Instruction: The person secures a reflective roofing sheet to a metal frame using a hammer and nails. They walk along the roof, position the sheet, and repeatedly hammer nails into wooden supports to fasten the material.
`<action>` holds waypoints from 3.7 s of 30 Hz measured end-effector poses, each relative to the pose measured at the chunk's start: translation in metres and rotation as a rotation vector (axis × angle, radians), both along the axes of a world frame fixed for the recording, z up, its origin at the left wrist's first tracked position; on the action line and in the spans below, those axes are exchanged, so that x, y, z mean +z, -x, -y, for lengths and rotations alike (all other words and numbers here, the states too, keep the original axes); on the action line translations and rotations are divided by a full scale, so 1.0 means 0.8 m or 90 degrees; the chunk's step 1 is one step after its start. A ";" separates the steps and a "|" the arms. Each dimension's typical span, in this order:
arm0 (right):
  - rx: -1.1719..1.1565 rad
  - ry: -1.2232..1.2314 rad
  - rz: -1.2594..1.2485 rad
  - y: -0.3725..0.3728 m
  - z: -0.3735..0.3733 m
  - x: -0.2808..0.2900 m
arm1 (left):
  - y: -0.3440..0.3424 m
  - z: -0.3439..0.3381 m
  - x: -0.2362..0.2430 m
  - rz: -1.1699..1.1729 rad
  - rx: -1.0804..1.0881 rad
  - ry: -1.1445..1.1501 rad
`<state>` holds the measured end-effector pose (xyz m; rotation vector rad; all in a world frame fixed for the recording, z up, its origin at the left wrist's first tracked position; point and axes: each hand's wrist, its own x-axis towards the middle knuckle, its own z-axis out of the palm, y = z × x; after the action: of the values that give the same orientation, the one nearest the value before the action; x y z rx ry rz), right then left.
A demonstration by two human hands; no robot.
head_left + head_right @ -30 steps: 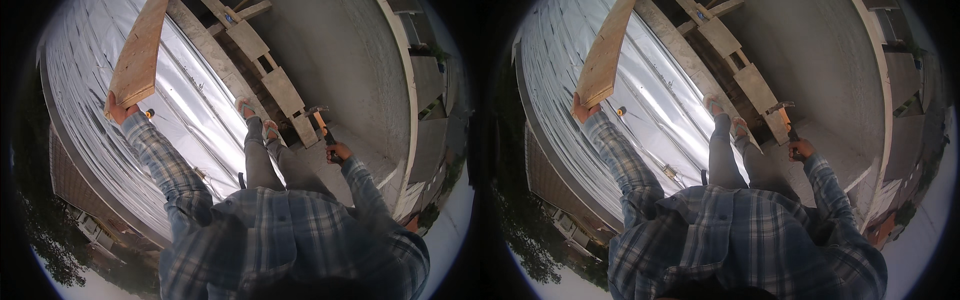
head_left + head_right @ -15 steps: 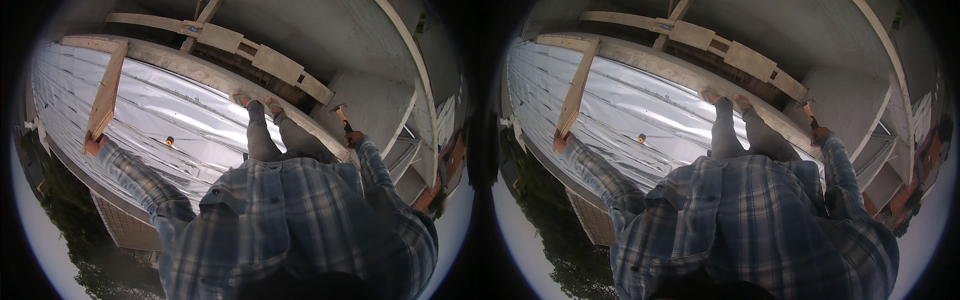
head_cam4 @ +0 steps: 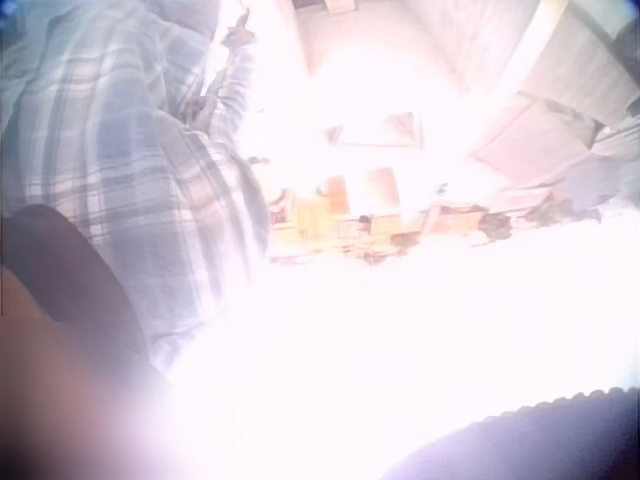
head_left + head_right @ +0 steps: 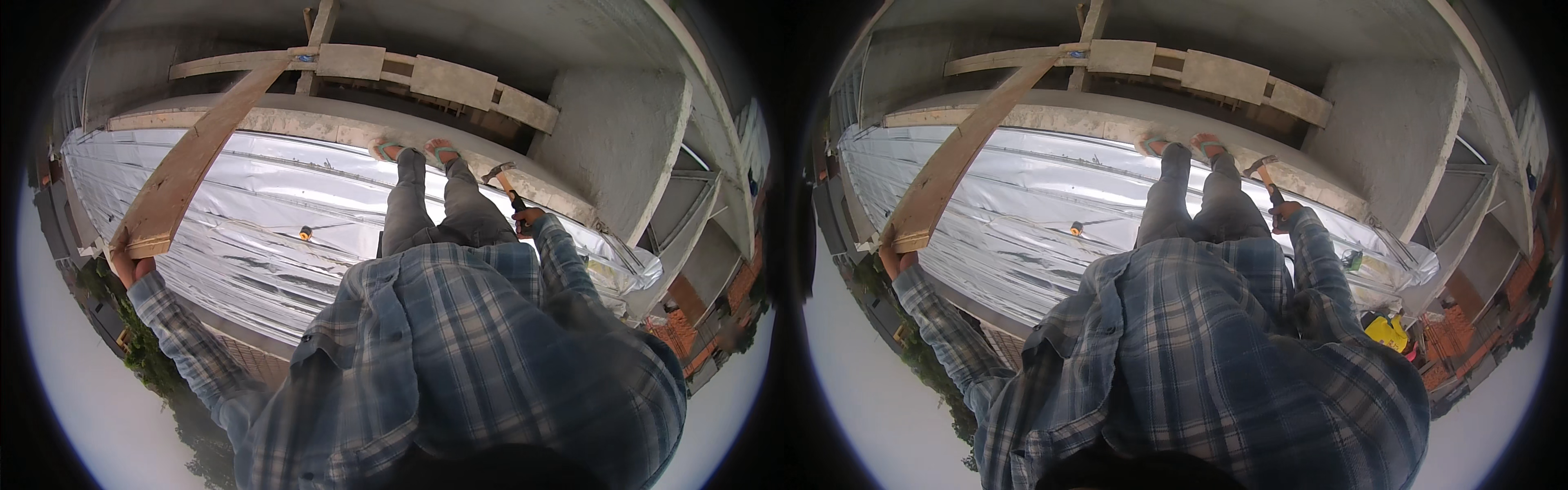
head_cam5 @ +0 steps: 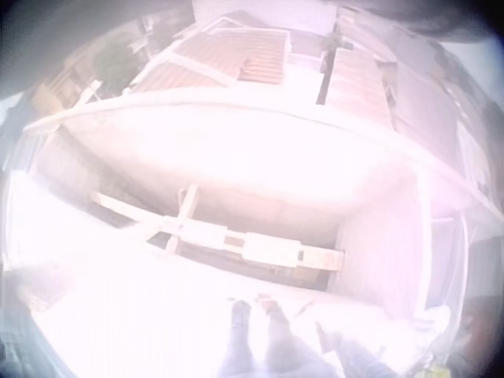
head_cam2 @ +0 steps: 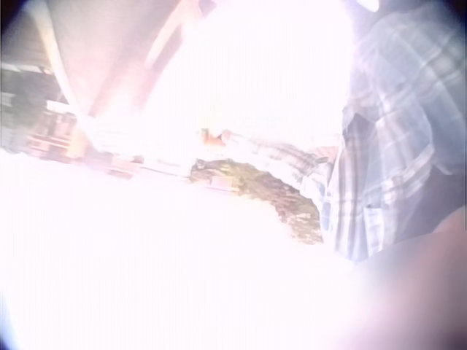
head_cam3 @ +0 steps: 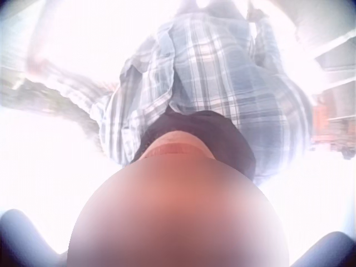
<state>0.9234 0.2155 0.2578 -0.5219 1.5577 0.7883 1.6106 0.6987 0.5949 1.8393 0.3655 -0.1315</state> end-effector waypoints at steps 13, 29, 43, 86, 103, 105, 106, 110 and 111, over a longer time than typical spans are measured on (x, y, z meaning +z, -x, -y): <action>-0.193 0.050 -0.051 0.117 -0.049 -0.009 | 0.146 0.301 -0.189 -0.375 -0.089 0.334; -0.353 -0.047 -0.007 0.177 -0.149 -0.016 | 0.334 0.748 -0.296 -0.214 -0.660 -0.190; -0.206 0.030 -0.004 0.137 -0.103 -0.020 | 0.332 0.704 -0.202 -0.309 -0.308 0.303; 0.718 0.122 0.052 -0.093 0.076 -0.022 | 0.660 -0.010 -0.332 -0.441 0.040 -0.141; 1.105 0.255 0.085 -0.326 0.073 0.052 | 0.680 -0.078 -0.380 -0.466 0.250 -0.022; 1.139 0.273 0.085 -0.359 0.056 0.069 | 0.675 -0.090 -0.384 -0.528 0.303 -0.004; 1.149 0.282 0.090 -0.377 0.046 0.079 | 0.675 -0.093 -0.387 -0.533 0.332 0.028; 1.047 0.263 0.266 -0.446 0.001 0.125 | 0.665 -0.124 -0.403 -0.498 0.435 0.092; 1.000 0.254 0.320 -0.461 -0.006 0.143 | 0.651 -0.126 -0.403 -0.466 0.465 0.110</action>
<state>1.2921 0.2207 0.3725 -2.1550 0.5724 1.2938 1.0899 0.7994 0.2726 1.3324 1.4560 -0.3143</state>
